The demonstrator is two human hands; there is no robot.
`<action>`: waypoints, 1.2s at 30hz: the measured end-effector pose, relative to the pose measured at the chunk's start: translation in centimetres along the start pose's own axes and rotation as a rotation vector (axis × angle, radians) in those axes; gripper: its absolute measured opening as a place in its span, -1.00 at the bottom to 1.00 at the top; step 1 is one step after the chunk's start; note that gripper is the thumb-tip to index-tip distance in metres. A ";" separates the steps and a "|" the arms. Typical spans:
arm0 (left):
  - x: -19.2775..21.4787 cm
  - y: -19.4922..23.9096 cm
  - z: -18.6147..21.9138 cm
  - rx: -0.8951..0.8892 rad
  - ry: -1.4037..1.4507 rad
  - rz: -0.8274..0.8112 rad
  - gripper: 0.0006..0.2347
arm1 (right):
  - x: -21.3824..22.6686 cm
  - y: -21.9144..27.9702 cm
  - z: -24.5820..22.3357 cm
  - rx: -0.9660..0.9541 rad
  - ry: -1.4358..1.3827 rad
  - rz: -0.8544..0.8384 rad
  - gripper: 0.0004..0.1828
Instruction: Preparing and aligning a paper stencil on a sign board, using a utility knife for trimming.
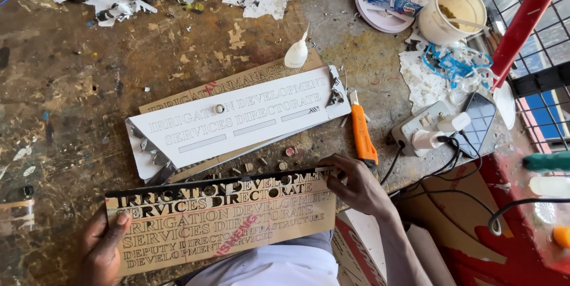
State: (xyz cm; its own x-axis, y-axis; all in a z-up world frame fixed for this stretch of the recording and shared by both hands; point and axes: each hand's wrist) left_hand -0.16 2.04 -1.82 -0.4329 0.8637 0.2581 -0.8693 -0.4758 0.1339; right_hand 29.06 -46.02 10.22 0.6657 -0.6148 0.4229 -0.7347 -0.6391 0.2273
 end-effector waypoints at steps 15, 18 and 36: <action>0.5 0.3 -2.7 -0.009 0.036 0.090 -0.86 | 0.0 0.3 0.4 0.064 0.138 0.012 -0.52; 0.9 0.3 -3.7 0.088 0.064 0.101 -0.69 | 1.1 0.3 -0.3 -0.008 0.090 -0.028 -0.53; 0.9 0.1 -3.2 0.024 0.033 0.056 -0.74 | 0.4 0.6 0.6 0.044 -0.014 -0.031 -0.51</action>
State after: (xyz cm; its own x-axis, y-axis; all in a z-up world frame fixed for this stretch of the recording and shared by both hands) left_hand -1.39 3.35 -4.59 -0.4889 0.8402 0.2345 -0.8377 -0.5272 0.1427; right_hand 28.93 -46.91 10.03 0.6897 -0.6007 0.4044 -0.7077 -0.6774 0.2008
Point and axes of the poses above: each hand's wrist, its own y-axis away from the middle knuckle, its own x-axis out of the back of the hand, z = x × y, and after that the axes turned 9 degrees about -y, right-handed
